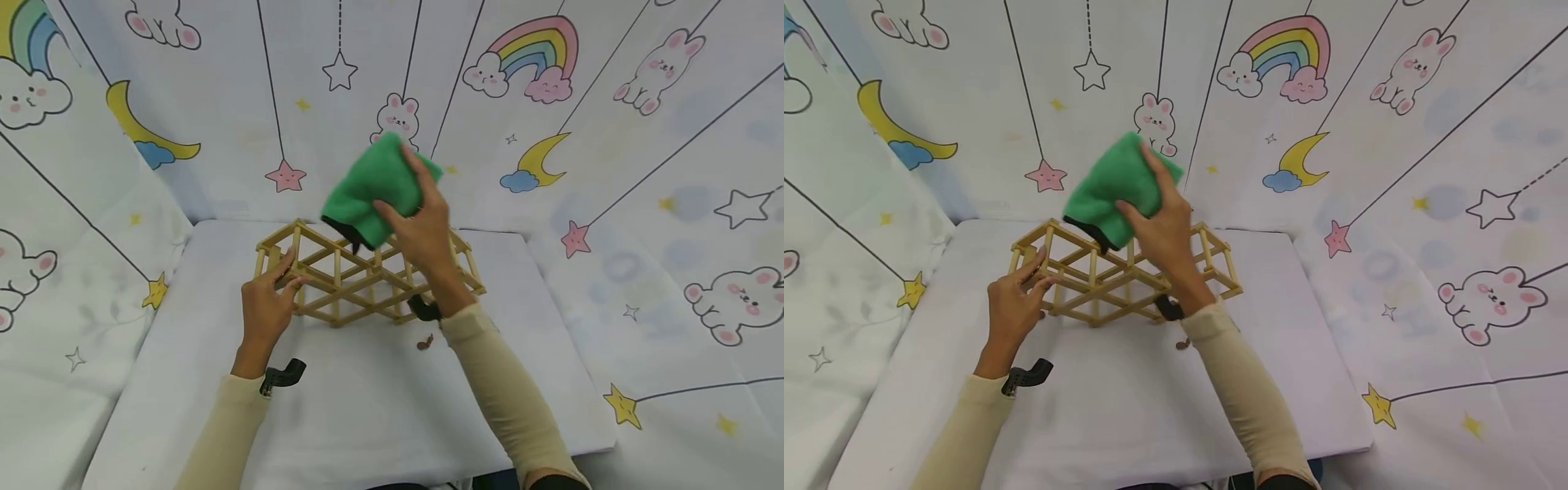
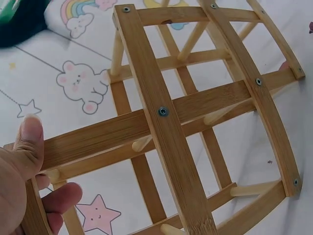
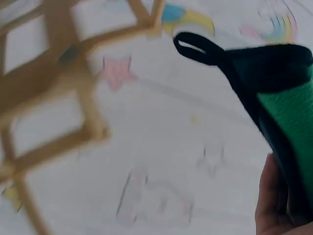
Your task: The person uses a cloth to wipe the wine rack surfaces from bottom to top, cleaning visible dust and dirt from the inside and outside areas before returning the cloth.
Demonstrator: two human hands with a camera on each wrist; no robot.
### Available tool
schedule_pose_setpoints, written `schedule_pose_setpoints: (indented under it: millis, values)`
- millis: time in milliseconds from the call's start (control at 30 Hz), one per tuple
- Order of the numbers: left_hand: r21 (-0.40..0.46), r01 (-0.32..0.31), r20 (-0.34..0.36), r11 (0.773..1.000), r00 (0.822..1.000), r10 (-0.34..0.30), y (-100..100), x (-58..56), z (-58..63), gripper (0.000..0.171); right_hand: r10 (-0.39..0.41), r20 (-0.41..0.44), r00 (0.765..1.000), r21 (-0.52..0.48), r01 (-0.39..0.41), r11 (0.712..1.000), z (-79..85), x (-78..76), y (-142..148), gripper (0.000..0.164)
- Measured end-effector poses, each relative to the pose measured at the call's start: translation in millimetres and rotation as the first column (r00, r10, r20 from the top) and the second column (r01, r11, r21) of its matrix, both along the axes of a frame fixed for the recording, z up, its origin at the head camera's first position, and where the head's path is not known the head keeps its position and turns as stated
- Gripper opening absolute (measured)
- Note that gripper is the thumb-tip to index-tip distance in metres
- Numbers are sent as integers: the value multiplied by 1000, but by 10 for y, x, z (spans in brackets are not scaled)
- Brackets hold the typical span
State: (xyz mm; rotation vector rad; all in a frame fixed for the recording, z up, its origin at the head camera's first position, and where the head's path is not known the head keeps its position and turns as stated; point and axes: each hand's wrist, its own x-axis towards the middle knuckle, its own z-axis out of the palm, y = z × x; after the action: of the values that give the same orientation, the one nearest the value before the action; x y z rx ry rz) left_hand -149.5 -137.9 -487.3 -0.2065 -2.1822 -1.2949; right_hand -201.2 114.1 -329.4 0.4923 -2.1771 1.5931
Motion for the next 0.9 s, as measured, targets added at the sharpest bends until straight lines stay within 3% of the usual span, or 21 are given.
schedule_pose_setpoints:
  millis: [133,233,333,433,533,633,700,900]
  values:
    - [5,23,19,1000,1000,-23,-46,-65,20,61,-79,80,994,-132,89,987,-142,337,883,85]
    - [-2,15,31,1000,999,-15,-105,-111,41,60,-114,172,979,-159,141,977,-372,590,1426,85]
    - [-12,0,39,1000,999,0,-165,-155,68,60,-109,279,954,-137,152,979,-685,828,1803,86]
    - [-26,-13,47,1000,999,14,-219,-223,83,60,-108,358,927,-130,164,978,-1030,1013,1991,86]
    - [-35,-12,58,999,998,14,-261,-302,84,59,-119,397,910,-158,196,968,-1356,1131,1975,82]
    - [-33,-8,75,999,997,10,-293,-382,83,59,-92,437,895,-225,207,952,-1640,1193,1760,75]
    - [-28,-2,85,1000,996,4,-305,-432,87,59,-39,469,882,-281,191,940,-1813,1209,1536,72]
    - [-2,23,84,1000,996,-22,-242,-519,106,59,164,570,805,-436,127,891,-2235,1127,772,73]
